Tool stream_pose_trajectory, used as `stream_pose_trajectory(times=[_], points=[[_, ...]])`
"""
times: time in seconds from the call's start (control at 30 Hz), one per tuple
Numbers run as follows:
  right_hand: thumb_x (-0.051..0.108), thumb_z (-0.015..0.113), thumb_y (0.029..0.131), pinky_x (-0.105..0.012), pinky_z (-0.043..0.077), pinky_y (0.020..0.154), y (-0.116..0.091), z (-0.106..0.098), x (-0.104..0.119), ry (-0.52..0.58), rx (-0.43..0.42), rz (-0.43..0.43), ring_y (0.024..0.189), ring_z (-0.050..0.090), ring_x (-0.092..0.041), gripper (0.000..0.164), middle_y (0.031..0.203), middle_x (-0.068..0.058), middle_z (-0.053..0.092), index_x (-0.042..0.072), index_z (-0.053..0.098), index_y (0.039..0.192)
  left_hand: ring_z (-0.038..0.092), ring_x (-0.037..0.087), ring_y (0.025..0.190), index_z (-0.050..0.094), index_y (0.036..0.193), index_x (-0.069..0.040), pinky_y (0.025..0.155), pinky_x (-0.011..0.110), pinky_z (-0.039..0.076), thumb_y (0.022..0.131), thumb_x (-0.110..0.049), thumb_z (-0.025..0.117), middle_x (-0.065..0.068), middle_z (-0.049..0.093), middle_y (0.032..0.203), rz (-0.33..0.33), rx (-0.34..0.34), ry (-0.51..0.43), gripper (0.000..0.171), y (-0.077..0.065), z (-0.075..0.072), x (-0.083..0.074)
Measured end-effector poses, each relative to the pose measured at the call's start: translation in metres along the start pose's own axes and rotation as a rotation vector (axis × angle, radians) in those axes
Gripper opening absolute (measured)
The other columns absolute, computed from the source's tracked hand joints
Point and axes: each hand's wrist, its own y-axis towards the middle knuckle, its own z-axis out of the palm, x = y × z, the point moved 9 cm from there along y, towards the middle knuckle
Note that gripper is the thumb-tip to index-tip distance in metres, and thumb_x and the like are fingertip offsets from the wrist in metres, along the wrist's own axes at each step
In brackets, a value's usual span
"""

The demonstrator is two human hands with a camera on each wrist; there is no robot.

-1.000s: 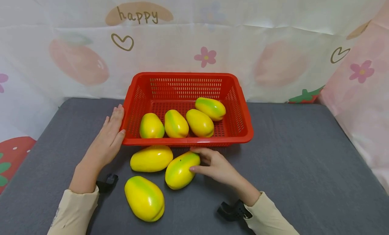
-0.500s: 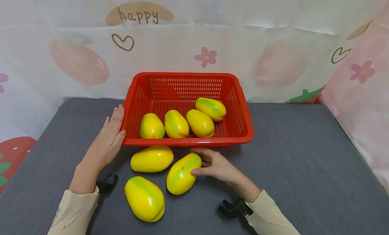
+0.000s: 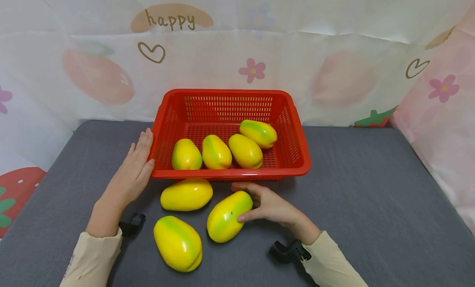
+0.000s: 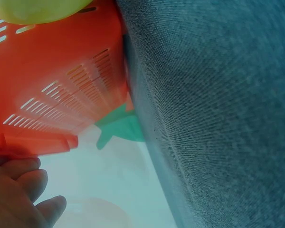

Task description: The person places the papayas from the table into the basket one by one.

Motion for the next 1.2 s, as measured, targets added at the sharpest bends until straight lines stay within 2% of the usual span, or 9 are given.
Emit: stream_pose_trajectory(times=[0.57,0.83,1.03,1.2], points=[[0.017,0.076,0.079,-0.037,0.042,0.099,-0.0018,0.0021,0.0024,-0.084,0.040,-0.008,0.125,0.043,-0.027,0.076,0.143,-0.014,0.041,0.004,0.038,0.143,0.005,0.027,0.144,0.006,0.150,-0.001,0.114,0.048,0.005,0.097,-0.019,0.035,0.012,0.006,0.157,0.010,-0.008,0.001,0.064,-0.0004,-0.0004,-0.0003],[0.025,0.080,0.075,-0.043,0.035,0.101,-0.0035,0.0017,0.0039,-0.198,0.016,0.024,0.116,0.048,-0.021,0.072,0.135,0.000,0.051,0.013,0.047,0.139,0.005,0.027,0.144,0.007,0.150,-0.001,0.114,0.049,0.006,0.097,-0.019,0.035,0.012,0.006,0.157,0.010,-0.007,0.001,0.063,-0.0006,0.0001,-0.0001],[0.028,0.080,0.074,-0.042,0.038,0.095,-0.0047,0.0055,0.0071,-0.252,0.027,0.024,0.109,0.051,-0.020,0.071,0.131,0.003,0.054,0.015,0.049,0.137,0.004,0.027,0.144,0.007,0.150,-0.001,0.114,0.050,0.006,0.097,-0.019,0.035,0.012,0.007,0.157,0.014,-0.006,-0.002,0.063,-0.0006,0.0004,0.0003],[0.031,0.081,0.073,-0.042,0.038,0.096,-0.0060,0.0100,0.0098,-0.328,0.033,0.021,0.111,0.051,-0.016,0.072,0.130,0.007,0.053,0.019,0.049,0.136,0.005,0.027,0.144,0.007,0.151,-0.001,0.114,0.051,0.007,0.097,-0.019,0.035,0.012,0.007,0.157,0.011,-0.008,-0.002,0.064,-0.0003,0.0004,0.0008]])
